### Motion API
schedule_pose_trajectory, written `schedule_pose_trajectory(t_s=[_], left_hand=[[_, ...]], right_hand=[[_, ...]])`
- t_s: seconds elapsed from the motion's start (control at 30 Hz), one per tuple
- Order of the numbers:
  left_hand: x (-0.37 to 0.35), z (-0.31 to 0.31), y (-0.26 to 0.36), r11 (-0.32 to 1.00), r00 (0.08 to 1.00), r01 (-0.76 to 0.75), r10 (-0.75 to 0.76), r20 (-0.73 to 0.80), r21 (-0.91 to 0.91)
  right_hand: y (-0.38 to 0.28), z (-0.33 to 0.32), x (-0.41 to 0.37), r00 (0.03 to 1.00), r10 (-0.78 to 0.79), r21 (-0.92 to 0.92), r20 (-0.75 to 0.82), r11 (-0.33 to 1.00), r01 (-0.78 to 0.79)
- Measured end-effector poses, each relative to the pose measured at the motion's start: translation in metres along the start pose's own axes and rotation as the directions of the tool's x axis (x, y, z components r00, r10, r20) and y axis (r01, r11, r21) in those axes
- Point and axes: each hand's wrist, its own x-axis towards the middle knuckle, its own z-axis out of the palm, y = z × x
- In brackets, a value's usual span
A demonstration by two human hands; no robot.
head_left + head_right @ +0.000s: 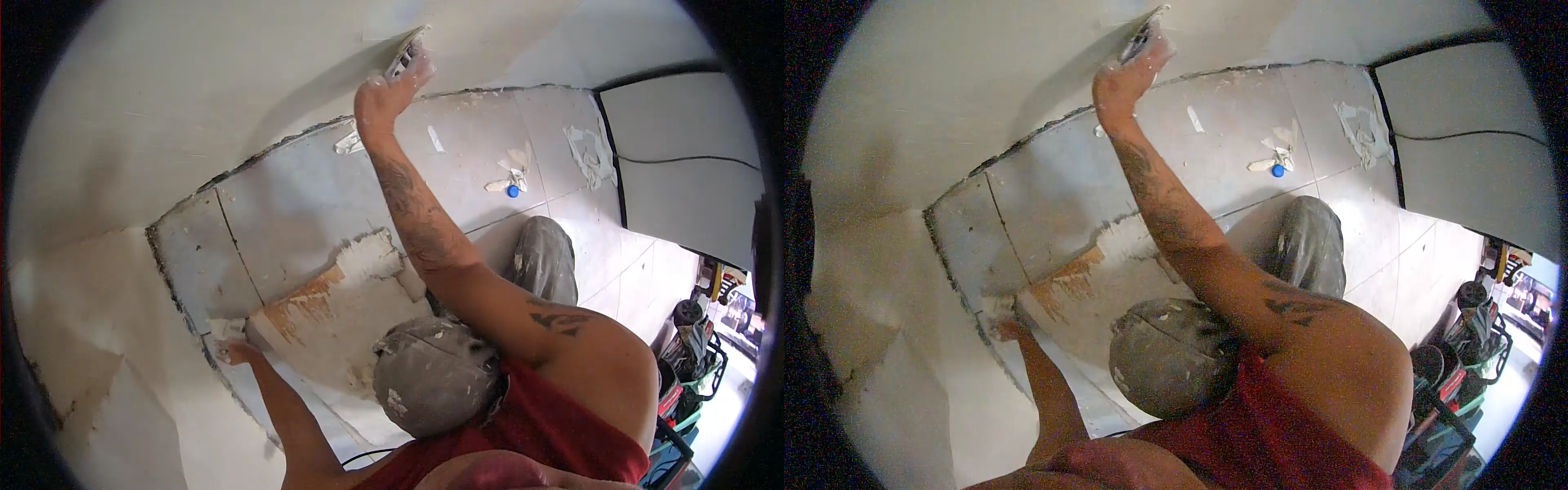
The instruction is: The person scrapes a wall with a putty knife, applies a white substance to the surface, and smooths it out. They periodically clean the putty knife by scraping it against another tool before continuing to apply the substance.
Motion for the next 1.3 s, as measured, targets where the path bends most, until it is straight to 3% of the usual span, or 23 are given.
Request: schedule_pose_trajectory(t_s=[0.07, 0.23, 0.3, 0.37, 0.4, 0.43, 0.5, 0.57, 0.7, 0.8, 0.83, 0.87, 0.93, 1.0, 1.07, 1.1, 1.13, 1.17, 1.23, 1.3], left_hand=[[-0.001, 0.005, -0.002, 1.000, 1.000, 0.003, -0.003, -0.001, 0.027], [-0.002, 0.014, -0.005, 0.990, 1.000, -0.021, 0.020, 0.010, 0.139], [-0.001, 0.015, -0.008, 0.996, 0.998, -0.018, 0.012, 0.063, 0.091], [0.000, 0.012, -0.001, 0.996, 0.997, 0.060, -0.057, 0.046, -0.060], [0.000, 0.012, 0.000, 0.999, 0.997, 0.018, -0.021, 0.068, 0.037], [0.001, 0.014, 0.000, 0.999, 0.998, 0.018, -0.020, 0.057, 0.041], [0.000, 0.014, -0.001, 0.999, 1.000, 0.007, -0.007, 0.005, 0.040], [-0.003, 0.015, -0.002, 1.000, 0.999, -0.010, 0.011, -0.046, 0.029], [-0.003, 0.010, -0.001, 0.998, 0.984, -0.061, 0.061, -0.166, 0.003], [-0.002, 0.013, -0.005, 0.997, 0.976, -0.073, 0.076, -0.204, 0.021], [-0.001, 0.012, -0.005, 0.998, 0.979, -0.054, 0.058, -0.194, 0.027], [-0.001, 0.011, -0.007, 0.999, 0.983, -0.039, 0.045, -0.180, 0.034], [0.003, -0.002, 0.000, 0.866, 0.966, 0.186, -0.247, -0.073, -0.465], [-0.001, -0.015, 0.006, 0.852, 0.962, 0.189, -0.260, -0.081, -0.488], [-0.005, -0.025, 0.008, 0.999, 0.973, -0.024, 0.013, -0.229, -0.047], [-0.004, -0.034, 0.013, 0.873, 0.962, 0.197, -0.260, -0.086, -0.445], [0.000, -0.056, 0.023, 0.554, 0.884, 0.403, -0.443, 0.152, -0.728], [0.002, -0.076, 0.032, 0.113, 0.756, 0.548, -0.491, 0.433, -0.829], [0.001, -0.083, 0.033, 0.243, 0.791, 0.523, -0.496, 0.358, -0.817], [0.001, -0.074, 0.029, 0.405, 0.841, 0.470, -0.476, 0.257, -0.785]], right_hand=[[-0.006, 0.018, -0.013, 0.999, -0.014, -0.165, -0.047, 0.986, 0.007], [-0.041, 0.037, -0.055, 0.978, -0.098, -0.015, 0.182, 0.995, 0.102], [-0.051, 0.030, -0.061, 0.962, -0.073, 0.095, 0.263, 0.994, 0.049], [-0.047, 0.006, -0.065, 0.940, -0.142, 0.110, 0.309, 0.987, 0.113], [-0.038, -0.006, -0.064, 0.927, -0.179, 0.119, 0.330, 0.982, 0.147], [-0.023, -0.016, -0.062, 0.952, -0.200, 0.149, 0.230, 0.974, 0.169], [0.010, -0.029, -0.034, 0.996, -0.047, 0.127, 0.073, 0.991, 0.037], [0.018, -0.042, 0.007, 0.999, 0.046, 0.085, 0.025, 0.995, -0.048], [0.027, -0.019, 0.026, 0.998, -0.062, -0.039, -0.012, 0.997, 0.061], [0.016, 0.010, 0.020, 0.993, -0.058, -0.180, -0.101, 0.983, 0.039], [-0.002, 0.010, 0.018, 0.999, 0.000, -0.087, -0.052, 0.996, -0.005], [-0.010, 0.015, 0.009, 1.000, -0.012, -0.132, -0.026, 0.991, 0.008], [-0.022, 0.027, -0.011, 0.999, -0.035, -0.224, 0.029, 0.974, 0.040], [-0.034, 0.037, -0.030, 0.979, -0.175, -0.086, 0.100, 0.979, 0.184], [-0.051, 0.042, -0.049, 0.969, -0.134, -0.066, 0.206, 0.986, 0.150], [-0.060, 0.043, -0.055, 0.982, -0.069, 0.025, 0.174, 0.998, 0.066], [-0.061, 0.037, -0.057, 0.965, -0.101, 0.024, 0.241, 0.995, 0.099], [-0.060, 0.031, -0.059, 0.943, -0.134, 0.026, 0.306, 0.991, 0.133], [-0.054, 0.017, -0.069, 0.906, -0.175, -0.014, 0.384, 0.981, 0.196], [-0.021, -0.001, -0.076, 0.907, -0.277, 0.000, 0.318, 0.956, 0.292]])
